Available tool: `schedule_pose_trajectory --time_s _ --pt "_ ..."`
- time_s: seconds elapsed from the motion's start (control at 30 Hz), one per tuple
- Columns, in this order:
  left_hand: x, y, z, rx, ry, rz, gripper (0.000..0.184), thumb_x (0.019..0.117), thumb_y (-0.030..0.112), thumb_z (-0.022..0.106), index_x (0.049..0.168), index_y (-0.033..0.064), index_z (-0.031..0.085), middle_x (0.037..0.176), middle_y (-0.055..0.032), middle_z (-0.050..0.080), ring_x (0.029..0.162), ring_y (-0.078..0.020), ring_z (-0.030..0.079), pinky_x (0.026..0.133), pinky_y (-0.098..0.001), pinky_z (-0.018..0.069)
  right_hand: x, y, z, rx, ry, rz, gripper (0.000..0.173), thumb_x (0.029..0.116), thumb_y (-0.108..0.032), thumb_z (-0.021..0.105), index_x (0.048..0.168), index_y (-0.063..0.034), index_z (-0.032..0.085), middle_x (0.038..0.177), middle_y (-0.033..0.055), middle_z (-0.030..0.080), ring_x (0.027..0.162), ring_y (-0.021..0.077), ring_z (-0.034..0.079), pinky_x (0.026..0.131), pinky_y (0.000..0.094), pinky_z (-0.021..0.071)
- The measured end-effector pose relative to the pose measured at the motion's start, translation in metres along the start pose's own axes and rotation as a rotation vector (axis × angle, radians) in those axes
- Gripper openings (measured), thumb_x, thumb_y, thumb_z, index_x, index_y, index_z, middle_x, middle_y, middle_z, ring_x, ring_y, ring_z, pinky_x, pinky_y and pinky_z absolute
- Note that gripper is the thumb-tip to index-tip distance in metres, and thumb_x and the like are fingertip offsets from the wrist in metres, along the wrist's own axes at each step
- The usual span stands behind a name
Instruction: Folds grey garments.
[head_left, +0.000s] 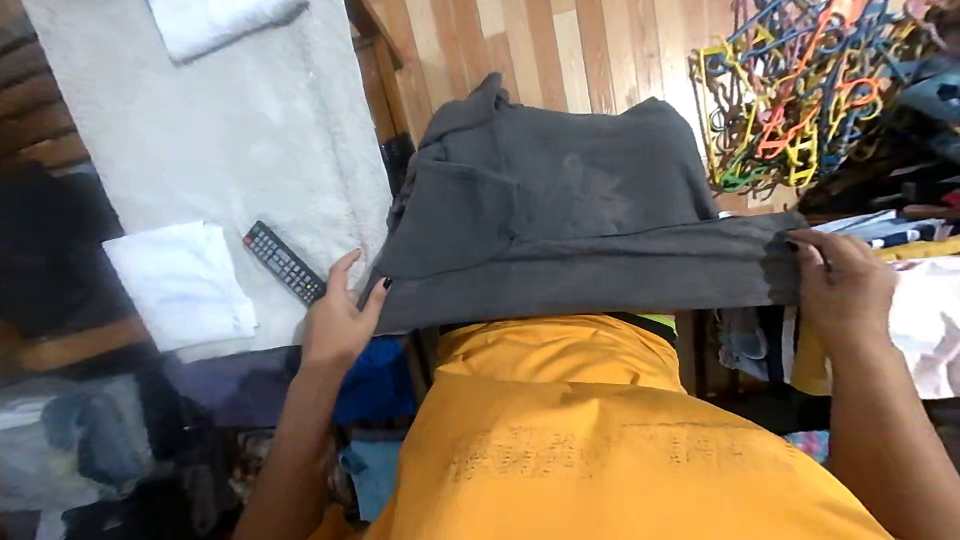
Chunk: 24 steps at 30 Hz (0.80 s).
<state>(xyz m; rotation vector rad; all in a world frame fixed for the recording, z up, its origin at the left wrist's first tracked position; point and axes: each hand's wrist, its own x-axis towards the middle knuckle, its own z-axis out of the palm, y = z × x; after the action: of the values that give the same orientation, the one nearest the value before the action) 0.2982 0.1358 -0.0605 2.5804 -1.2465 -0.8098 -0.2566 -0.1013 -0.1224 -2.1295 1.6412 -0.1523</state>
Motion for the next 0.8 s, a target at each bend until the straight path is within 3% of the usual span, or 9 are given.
schedule_pose_trajectory --time_s 0.1,0.2,0.3,0.4,0.5,0.57,0.63,0.7,0.8 --pt "-0.008 -0.001 -0.005 0.107 0.044 0.047 0.066 0.1007 0.052 0.057 0.155 0.0175 0.041 0.056 -0.0076 0.046 0.045 -0.0284 0.045 0.046 -0.0527 0.0417 -0.003 -0.003 0.002 -0.009 0.010 0.015 0.036 0.1090 -0.014 0.042 0.131 0.0050 0.062 0.124 0.0362 0.061 0.116 0.0547 0.059 0.099 0.0676 0.0439" --pt "-0.010 -0.014 0.011 0.203 0.032 0.031 0.069 0.1003 0.054 0.058 0.155 0.0145 0.041 0.062 -0.0179 0.057 0.051 -0.0403 0.056 0.052 -0.0639 0.0466 -0.004 -0.002 0.029 -0.029 -0.130 0.030 0.036 0.1094 -0.010 0.040 0.133 0.0059 0.060 0.124 0.0380 0.060 0.116 0.0571 0.059 0.099 0.0701 0.0443" --pt "-0.010 -0.023 0.030 0.236 0.045 0.074 0.072 0.0996 0.050 0.063 0.155 0.0090 0.041 0.068 -0.0200 0.062 0.055 -0.0422 0.061 0.055 -0.0640 0.0497 0.001 -0.009 0.056 -0.084 -0.290 0.086 0.034 0.1088 -0.011 0.044 0.135 0.0018 0.061 0.130 0.0364 0.057 0.113 0.0577 0.059 0.092 0.0737 0.0454" --pt "-0.011 -0.008 0.041 0.262 0.083 0.096 0.073 0.1000 0.042 0.065 0.156 0.0043 0.037 0.075 -0.0216 0.065 0.062 -0.0440 0.066 0.057 -0.0641 0.0523 0.013 -0.032 0.062 -0.087 -0.229 0.067 0.032 0.1058 -0.013 0.052 0.132 0.0021 0.063 0.140 0.0372 0.049 0.118 0.0598 0.055 0.091 0.0751 0.0451" --pt "-0.010 0.003 0.051 0.321 0.121 0.142 0.069 0.0988 0.033 0.069 0.155 0.0057 0.040 0.093 -0.0236 0.068 0.072 -0.0440 0.069 0.058 -0.0607 0.0543 0.032 -0.076 0.055 0.069 0.069 -0.138 0.032 0.1041 -0.010 0.049 0.126 0.0094 0.062 0.134 0.0368 0.051 0.123 0.0523 0.053 0.103 0.0616 0.0446" --pt "-0.008 0.014 0.049 0.327 0.122 0.156 0.069 0.0961 0.028 0.073 0.155 0.0090 0.042 0.112 -0.0279 0.065 0.085 -0.0472 0.069 0.063 -0.0617 0.0555 0.043 -0.123 0.050 0.187 0.172 -0.231 0.034 0.1048 -0.016 0.052 0.124 0.0098 0.063 0.123 0.0353 0.059 0.113 0.0476 0.059 0.098 0.0572 0.0488" --pt "-0.004 0.033 0.047 0.278 0.123 0.195 0.066 0.0941 0.018 0.074 0.153 0.0106 0.045 0.126 -0.0292 0.059 0.098 -0.0497 0.066 0.069 -0.0626 0.0557 0.052 -0.173 0.050 0.352 0.048 -0.214 0.038 0.1056 -0.020 0.053 0.130 0.0095 0.057 0.113 0.0262 0.066 0.099 0.0311 0.067 0.089 0.0455 0.0559" --pt "-0.002 0.051 0.052 0.117 0.173 0.351 0.049 0.0945 0.008 0.068 0.142 0.0069 0.058 0.123 -0.0258 0.062 0.092 -0.0415 0.069 0.069 -0.0547 0.0583 0.065 -0.216 0.061 0.630 -0.215 -0.108 0.051 0.1014 -0.020 0.062 0.142 0.0063 0.044 0.105 0.0157 0.069 0.089 0.0145 0.069 0.083 0.0337 0.0581" --pt "0.011 0.073 0.058 -0.407 0.003 0.369 0.031 0.1065 0.012 0.047 0.133 0.0041 0.061 0.119 -0.0121 0.068 0.087 -0.0178 0.071 0.070 -0.0349 0.0609 0.074 -0.253 0.090 0.834 -0.271 -0.131 0.059 0.0938 -0.006 0.069 0.144 0.0041 0.041 0.104 0.0152 0.070 0.086 0.0144 0.070 0.081 0.0327 0.0591"
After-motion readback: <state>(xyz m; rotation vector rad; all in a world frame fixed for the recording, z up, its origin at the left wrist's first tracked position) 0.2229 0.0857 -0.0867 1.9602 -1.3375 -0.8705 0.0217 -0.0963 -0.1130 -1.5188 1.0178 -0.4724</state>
